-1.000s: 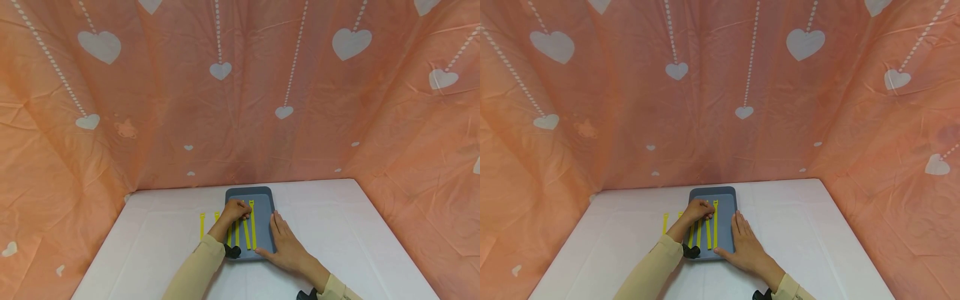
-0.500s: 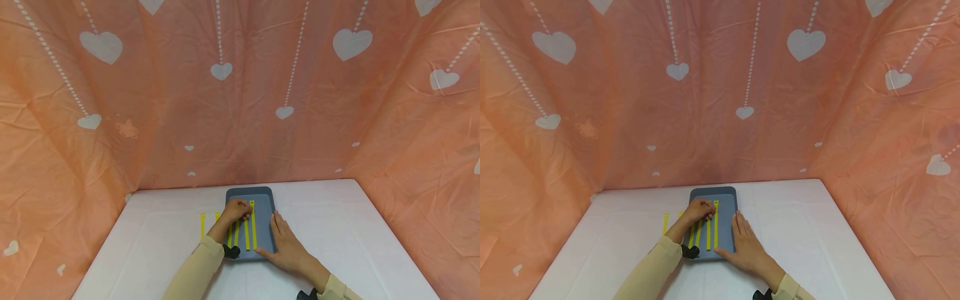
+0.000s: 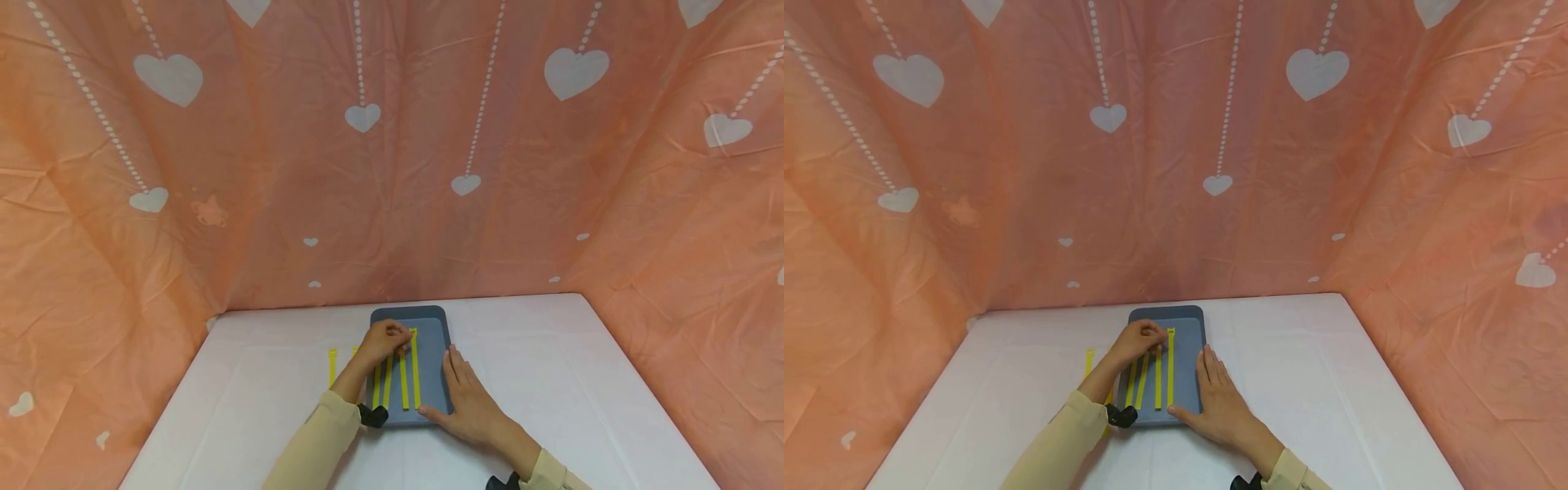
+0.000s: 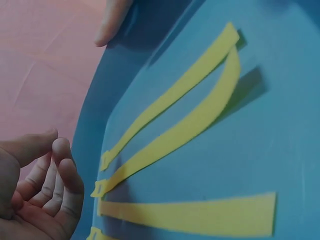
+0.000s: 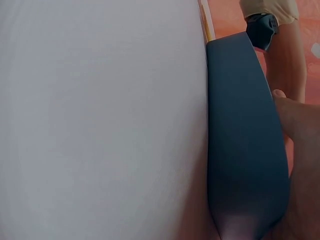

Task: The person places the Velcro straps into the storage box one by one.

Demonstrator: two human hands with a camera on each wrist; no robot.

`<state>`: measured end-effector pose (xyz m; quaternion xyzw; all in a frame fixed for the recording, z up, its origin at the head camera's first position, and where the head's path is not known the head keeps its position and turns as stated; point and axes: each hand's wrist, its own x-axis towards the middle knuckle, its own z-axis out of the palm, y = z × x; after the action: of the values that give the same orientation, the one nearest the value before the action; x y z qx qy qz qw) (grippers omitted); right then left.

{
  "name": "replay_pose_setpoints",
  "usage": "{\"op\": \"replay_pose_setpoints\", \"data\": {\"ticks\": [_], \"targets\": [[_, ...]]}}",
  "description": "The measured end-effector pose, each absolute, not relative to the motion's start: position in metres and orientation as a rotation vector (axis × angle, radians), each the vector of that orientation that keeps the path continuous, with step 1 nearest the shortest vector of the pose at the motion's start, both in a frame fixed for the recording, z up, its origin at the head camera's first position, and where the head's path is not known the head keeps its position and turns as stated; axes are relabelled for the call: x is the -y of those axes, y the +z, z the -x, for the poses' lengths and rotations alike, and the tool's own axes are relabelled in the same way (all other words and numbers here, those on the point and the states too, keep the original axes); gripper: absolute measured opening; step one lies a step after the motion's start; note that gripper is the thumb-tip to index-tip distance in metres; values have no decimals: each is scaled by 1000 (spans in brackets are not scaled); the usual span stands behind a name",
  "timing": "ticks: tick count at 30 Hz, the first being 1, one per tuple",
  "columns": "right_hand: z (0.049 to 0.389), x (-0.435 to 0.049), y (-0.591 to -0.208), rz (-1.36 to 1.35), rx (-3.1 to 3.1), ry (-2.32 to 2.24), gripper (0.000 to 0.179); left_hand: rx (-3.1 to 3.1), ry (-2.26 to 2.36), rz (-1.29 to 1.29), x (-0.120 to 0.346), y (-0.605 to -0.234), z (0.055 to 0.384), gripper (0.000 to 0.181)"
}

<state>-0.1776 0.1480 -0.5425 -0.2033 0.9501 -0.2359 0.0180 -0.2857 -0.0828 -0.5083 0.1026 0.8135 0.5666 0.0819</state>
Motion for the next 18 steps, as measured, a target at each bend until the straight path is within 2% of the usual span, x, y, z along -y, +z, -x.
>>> {"op": "replay_pose_setpoints", "data": {"ticks": [6,18], "targets": [[176,-147,-541,639,-2962,-780,120,-2468,1687,-342,96,-503,282,21],[176,-146,-539,614,-2942,-731,121,-2389,1850,-251,125,-493,273,22]]}}
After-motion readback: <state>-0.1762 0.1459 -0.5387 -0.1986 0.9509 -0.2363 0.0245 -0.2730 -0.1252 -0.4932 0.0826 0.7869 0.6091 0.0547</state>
